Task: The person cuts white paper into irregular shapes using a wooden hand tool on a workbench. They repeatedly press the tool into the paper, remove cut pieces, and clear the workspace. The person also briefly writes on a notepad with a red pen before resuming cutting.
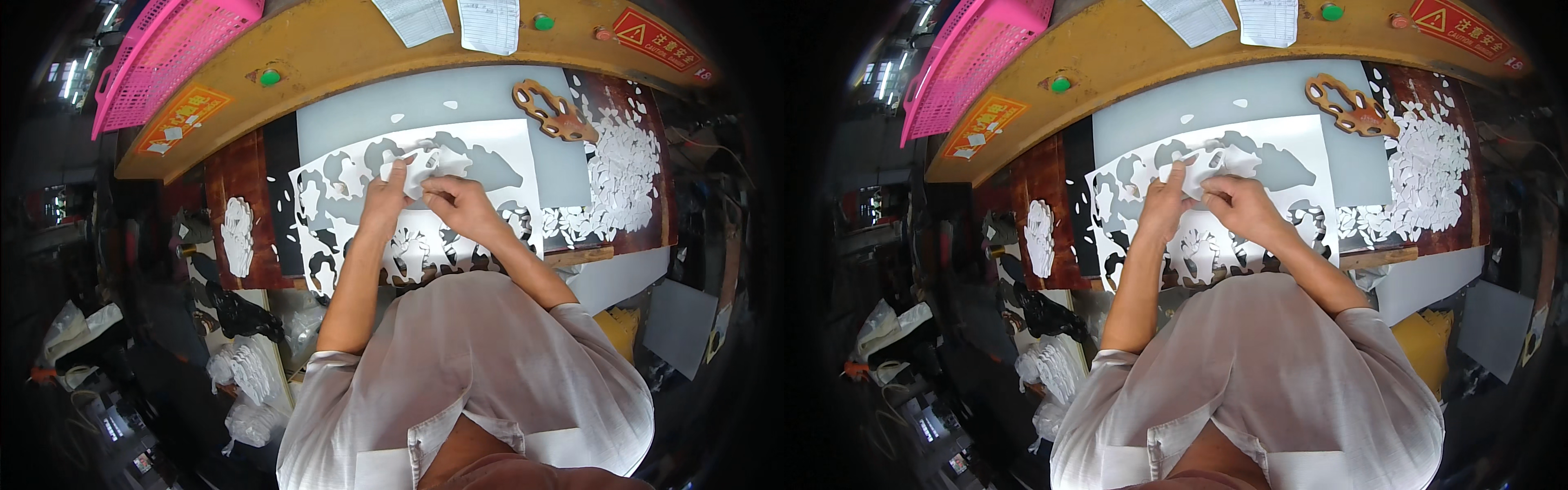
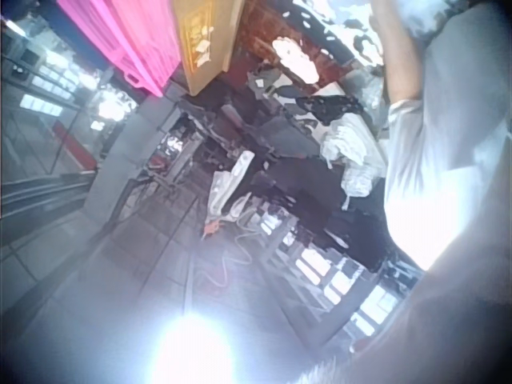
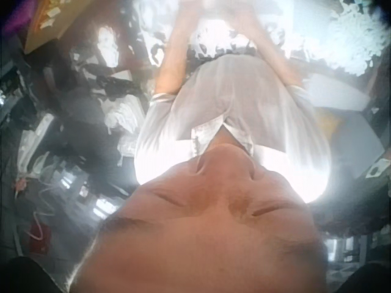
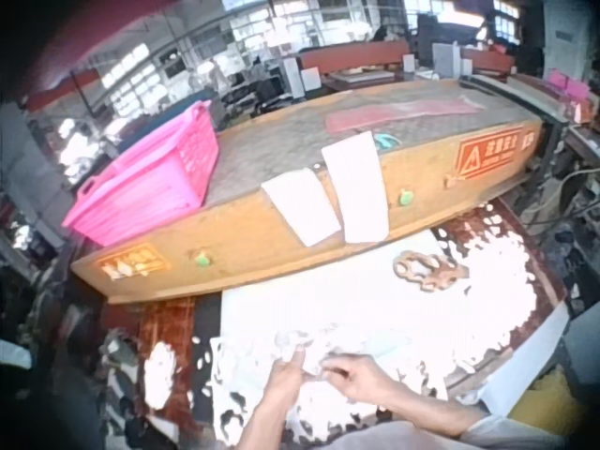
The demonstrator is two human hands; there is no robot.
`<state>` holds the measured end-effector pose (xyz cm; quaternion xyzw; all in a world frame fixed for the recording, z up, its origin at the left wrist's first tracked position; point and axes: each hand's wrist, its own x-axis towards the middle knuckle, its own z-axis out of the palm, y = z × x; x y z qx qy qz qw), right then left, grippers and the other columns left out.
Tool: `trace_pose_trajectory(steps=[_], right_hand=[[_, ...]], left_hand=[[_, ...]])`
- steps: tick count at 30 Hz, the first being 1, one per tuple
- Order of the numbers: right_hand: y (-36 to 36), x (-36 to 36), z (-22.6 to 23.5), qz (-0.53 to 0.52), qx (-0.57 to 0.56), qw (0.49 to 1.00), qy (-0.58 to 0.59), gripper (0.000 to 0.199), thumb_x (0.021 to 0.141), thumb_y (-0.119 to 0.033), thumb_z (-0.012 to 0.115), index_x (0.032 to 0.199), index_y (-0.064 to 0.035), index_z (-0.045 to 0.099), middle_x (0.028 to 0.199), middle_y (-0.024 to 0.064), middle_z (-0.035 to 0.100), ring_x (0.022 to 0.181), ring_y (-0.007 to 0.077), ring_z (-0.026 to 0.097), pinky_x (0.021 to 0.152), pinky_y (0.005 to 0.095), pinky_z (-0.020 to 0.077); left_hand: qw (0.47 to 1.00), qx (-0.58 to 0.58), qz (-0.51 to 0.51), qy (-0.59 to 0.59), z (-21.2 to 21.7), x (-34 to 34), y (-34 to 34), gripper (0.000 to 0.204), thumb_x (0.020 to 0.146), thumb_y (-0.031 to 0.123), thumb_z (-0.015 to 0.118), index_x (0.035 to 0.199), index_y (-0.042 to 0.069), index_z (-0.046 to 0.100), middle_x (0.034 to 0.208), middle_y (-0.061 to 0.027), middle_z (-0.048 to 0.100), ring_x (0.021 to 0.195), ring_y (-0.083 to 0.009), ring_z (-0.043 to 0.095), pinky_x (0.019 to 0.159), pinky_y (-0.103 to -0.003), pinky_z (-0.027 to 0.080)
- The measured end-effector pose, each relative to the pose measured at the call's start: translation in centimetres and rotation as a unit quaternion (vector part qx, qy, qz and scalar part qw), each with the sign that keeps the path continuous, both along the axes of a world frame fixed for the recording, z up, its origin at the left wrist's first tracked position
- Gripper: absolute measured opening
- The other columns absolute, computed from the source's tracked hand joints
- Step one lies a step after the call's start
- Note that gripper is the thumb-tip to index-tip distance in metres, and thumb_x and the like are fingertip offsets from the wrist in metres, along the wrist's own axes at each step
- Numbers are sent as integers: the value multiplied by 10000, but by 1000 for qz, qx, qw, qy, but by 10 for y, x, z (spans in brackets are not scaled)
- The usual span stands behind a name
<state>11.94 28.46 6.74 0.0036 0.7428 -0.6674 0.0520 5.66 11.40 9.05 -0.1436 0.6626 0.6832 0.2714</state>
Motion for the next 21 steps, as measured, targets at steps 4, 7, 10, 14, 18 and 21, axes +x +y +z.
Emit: trace_pose_trajectory(steps=[4,7,10,14,18,21], right_hand=[[-10,1,-15,7,16,1000,-8,195,957,-117,717,1098,18,716,936,154,734,756,240,677,723,355,544],[-3,3,-24,11,93,995,-20,218,927,-128,737,1100,5,717,990,169,732,823,322,700,754,396,554],[0,6,-30,3,144,988,61,229,900,-136,751,1099,-25,727,1036,169,723,909,363,707,787,429,564],[-1,13,-37,-21,221,967,124,216,902,-143,735,1103,-64,736,1063,158,722,949,382,709,820,460,575],[4,10,-47,-49,128,989,59,165,959,-132,703,1089,-31,721,952,108,726,832,257,714,754,378,567],[15,4,-54,-60,-53,995,-56,141,1009,-130,669,1075,-9,703,880,56,706,782,145,667,708,306,542]], left_hand=[[1000,-22,-15,12,-22,16,-2,518,1115,401,552,1326,-65,631,1175,-163,684,979,-219,701,855,-375,613],[999,-22,17,-27,-29,25,1,508,1116,379,553,1280,-96,624,1115,-170,698,940,-222,714,839,-384,621],[999,17,14,-38,-28,32,7,492,1118,371,547,1279,-88,616,1084,-169,714,952,-222,725,849,-376,622],[999,6,-6,-43,-26,31,10,471,1108,365,574,1306,-60,614,1067,-117,716,982,-152,687,808,-313,586],[994,-26,-81,69,-28,27,10,362,1062,241,636,1299,-32,656,1090,-90,719,975,-177,688,821,-328,578],[971,-75,-104,204,-30,30,15,331,1009,149,685,1293,-21,678,1073,-120,721,974,-209,698,825,-338,579]])
